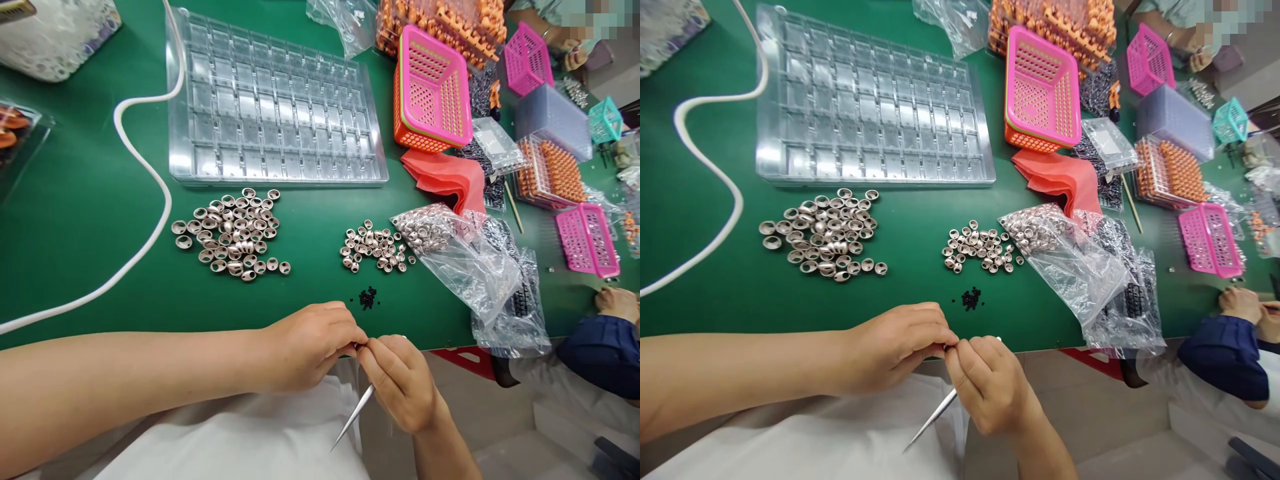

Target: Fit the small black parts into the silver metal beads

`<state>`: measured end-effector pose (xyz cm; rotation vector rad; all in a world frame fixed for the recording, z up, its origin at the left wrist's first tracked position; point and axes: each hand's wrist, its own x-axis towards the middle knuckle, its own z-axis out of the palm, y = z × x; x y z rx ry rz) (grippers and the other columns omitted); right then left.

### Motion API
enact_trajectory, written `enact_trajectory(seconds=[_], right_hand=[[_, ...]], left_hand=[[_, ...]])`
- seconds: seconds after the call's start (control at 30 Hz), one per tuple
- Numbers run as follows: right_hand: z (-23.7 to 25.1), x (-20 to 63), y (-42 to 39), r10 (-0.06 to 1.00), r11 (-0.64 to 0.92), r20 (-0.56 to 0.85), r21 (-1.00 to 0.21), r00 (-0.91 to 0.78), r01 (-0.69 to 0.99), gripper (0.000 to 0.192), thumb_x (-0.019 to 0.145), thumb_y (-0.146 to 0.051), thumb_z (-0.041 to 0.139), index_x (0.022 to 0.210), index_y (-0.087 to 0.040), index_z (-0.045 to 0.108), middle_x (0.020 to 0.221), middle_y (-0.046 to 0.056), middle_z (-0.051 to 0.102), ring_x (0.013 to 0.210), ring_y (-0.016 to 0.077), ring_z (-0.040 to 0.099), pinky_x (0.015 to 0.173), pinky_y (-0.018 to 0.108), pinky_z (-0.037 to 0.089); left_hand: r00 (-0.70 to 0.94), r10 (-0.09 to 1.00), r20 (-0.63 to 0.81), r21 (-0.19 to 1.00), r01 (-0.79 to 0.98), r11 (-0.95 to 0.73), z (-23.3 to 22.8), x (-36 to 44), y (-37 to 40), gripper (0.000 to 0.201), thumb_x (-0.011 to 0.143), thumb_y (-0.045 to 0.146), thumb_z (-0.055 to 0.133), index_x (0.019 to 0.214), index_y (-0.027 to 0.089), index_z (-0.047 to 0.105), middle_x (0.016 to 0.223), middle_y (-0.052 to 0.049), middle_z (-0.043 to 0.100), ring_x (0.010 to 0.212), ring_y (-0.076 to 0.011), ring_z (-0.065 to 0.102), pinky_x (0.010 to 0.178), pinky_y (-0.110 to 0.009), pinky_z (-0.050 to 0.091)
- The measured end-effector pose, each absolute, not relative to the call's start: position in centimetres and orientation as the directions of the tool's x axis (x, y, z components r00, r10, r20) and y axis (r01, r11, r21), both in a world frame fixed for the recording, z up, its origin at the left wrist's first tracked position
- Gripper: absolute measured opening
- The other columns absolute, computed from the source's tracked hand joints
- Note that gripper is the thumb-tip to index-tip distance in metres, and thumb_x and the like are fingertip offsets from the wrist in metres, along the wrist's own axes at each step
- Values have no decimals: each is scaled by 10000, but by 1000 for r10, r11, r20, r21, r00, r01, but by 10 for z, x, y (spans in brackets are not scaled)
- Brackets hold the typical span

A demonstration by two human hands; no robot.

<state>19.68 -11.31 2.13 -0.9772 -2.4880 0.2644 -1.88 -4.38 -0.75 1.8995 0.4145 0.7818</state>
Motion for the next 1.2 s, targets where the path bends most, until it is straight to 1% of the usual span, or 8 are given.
enact_trajectory(seconds=[0.2, 0.33, 0.4, 0.47, 0.57, 0.63, 0.9, 1.2], right_hand=[[17, 195, -108, 674, 738, 353, -334, -649, 586, 373, 945, -57, 420, 1269, -64, 606, 907, 137, 705, 754, 210, 604, 573, 344, 477], [10, 192, -110, 788, 610, 312, -514, -531, 603, 302, 955, -48, 445, 1183, -148, 617, 831, 77, 673, 679, 164, 553, 567, 318, 463], [9, 188, -110, 870, 484, 284, -655, -404, 580, 248, 936, -33, 522, 1097, -192, 624, 824, 48, 655, 697, 148, 566, 595, 297, 483], [9, 183, -109, 933, 354, 251, -776, -260, 522, 220, 913, -34, 595, 1035, -214, 628, 812, 24, 649, 706, 137, 587, 613, 276, 502], [9, 177, -108, 985, 174, 151, -888, -86, 425, 129, 916, -104, 638, 975, -215, 664, 783, 13, 655, 684, 133, 605, 590, 257, 499], [6, 175, -109, 995, 96, 96, -920, -19, 380, 76, 921, -158, 648, 942, -215, 695, 783, 20, 662, 693, 143, 618, 583, 257, 500], [-2, 170, -113, 992, 41, 75, -949, 98, 314, 81, 906, -180, 677, 952, -220, 731, 813, 31, 674, 725, 147, 633, 589, 250, 505], [-3, 168, -113, 991, -7, 34, -953, 130, 304, 53, 904, -229, 686, 912, -201, 731, 786, 34, 663, 702, 147, 629, 570, 249, 514]], left_hand=[[721, 605, 338, 903, -66, -425, -12, -19, -44, 177, 1003, 115, 482, 1030, 116, 657, 841, -83, 719, 753, -168, 614, 737, -275, 521], [753, 623, 211, 949, -4, -316, -8, -19, -40, 174, 993, 154, 514, 1033, 140, 684, 865, -70, 733, 781, -167, 628, 747, -270, 521], [771, 636, 37, 986, 76, -150, -4, -19, -37, 170, 975, 201, 551, 1015, 166, 713, 888, -59, 741, 798, -167, 647, 743, -264, 522], [769, 611, -188, 982, 132, 135, 1, -18, -32, 168, 943, 272, 606, 974, 172, 736, 882, -50, 743, 784, -165, 660, 720, -261, 534], [759, 495, -422, 820, 86, 566, 4, -16, -26, 251, 871, 391, 702, 886, 144, 745, 798, -31, 722, 707, -152, 651, 684, -272, 558], [762, 444, -471, 710, 30, 703, 5, -15, -23, 310, 813, 438, 764, 839, 130, 744, 745, -17, 708, 653, -138, 638, 667, -274, 556], [770, 362, -526, 565, -2, 825, 3, -15, -19, 462, 671, 545, 878, 775, 121, 727, 683, -16, 722, 580, -117, 628, 597, -252, 526], [776, 322, -542, 517, 7, 856, 1, -15, -20, 510, 643, 588, 886, 710, 125, 682, 682, -21, 724, 531, -102, 618, 578, -246, 503]])
